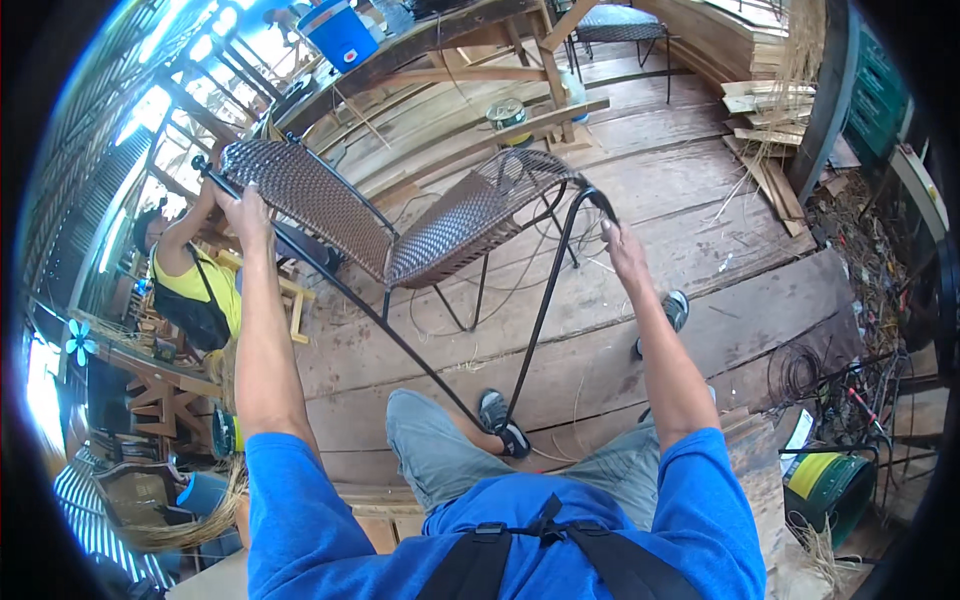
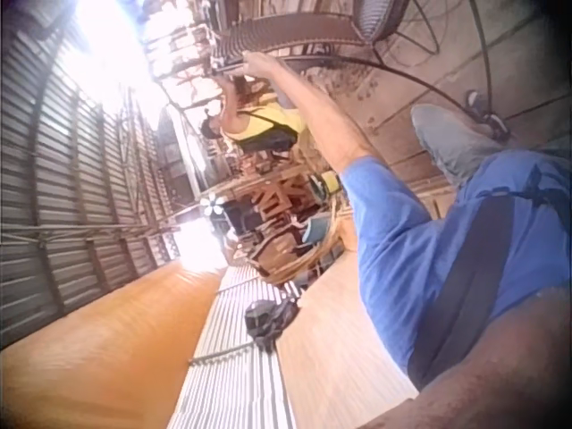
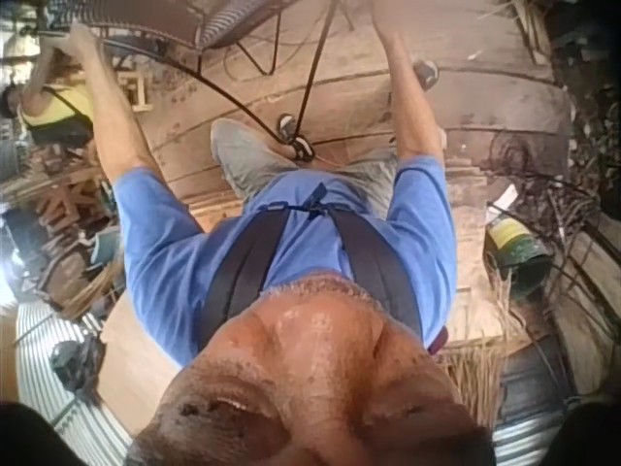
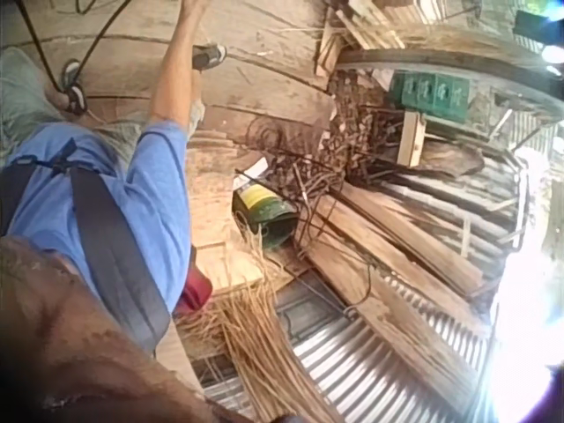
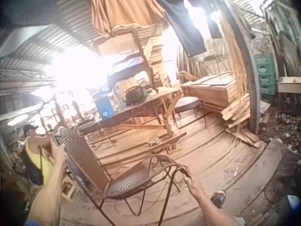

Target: Weaving synthetic rattan material onto a chair frame.

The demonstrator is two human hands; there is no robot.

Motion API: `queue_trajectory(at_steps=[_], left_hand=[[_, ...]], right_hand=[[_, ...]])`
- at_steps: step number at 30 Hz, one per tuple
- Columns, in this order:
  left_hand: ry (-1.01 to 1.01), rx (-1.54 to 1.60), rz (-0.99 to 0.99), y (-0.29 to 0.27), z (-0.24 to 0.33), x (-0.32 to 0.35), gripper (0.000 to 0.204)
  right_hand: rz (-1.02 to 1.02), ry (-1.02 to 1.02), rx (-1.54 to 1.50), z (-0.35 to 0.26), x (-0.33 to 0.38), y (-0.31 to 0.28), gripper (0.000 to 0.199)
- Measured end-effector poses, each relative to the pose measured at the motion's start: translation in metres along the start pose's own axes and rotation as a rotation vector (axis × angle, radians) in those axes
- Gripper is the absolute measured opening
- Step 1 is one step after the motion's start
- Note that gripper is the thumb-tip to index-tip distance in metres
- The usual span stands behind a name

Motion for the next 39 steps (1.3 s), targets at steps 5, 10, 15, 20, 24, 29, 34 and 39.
queue_trajectory(at_steps=[5,10,15,20,24,29,34,39], left_hand=[[0.009,-0.075,-0.045,0.004,-0.019,-0.012,0.048],[0.041,-0.345,-0.006,-0.018,-0.041,-0.031,0.056],[0.284,-0.605,0.086,-0.011,-0.041,-0.028,0.044],[0.022,-0.597,0.008,-0.019,-0.04,-0.029,0.055],[-0.015,-0.501,0.031,-0.011,-0.038,-0.019,0.053],[0.026,-0.496,0.006,-0.025,-0.055,-0.033,0.042],[0.19,-0.458,0.033,-0.017,-0.049,-0.029,0.03],[0.079,-0.378,0.031,-0.015,-0.052,-0.025,0.024]], right_hand=[[0.044,-0.003,0.12,0.001,-0.001,0.002,0.04],[0.462,-0.194,-0.184,-0.032,0.064,0.034,0.026],[-0.202,0.597,-1.288,0.008,0.054,0.109,0.023],[-0.527,0.585,-1.705,0.001,0.002,0.159,0.027],[-0.744,0.531,-1.844,0.004,-0.006,0.177,0.03],[-0.789,0.553,-1.848,0.008,-0.011,0.182,0.031],[-0.777,0.597,-1.856,0.007,-0.012,0.182,0.03],[-0.789,0.615,-1.883,0.009,-0.013,0.185,0.032]])
Point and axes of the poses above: each hand's wrist, its own x-axis away from the middle knuckle, its own y-axis out of the palm, z = x × y, the point moved 1 cm from there along -x, towards the middle knuckle, and after that the axes turned 2 degrees about -x, right-handed, at the moved point
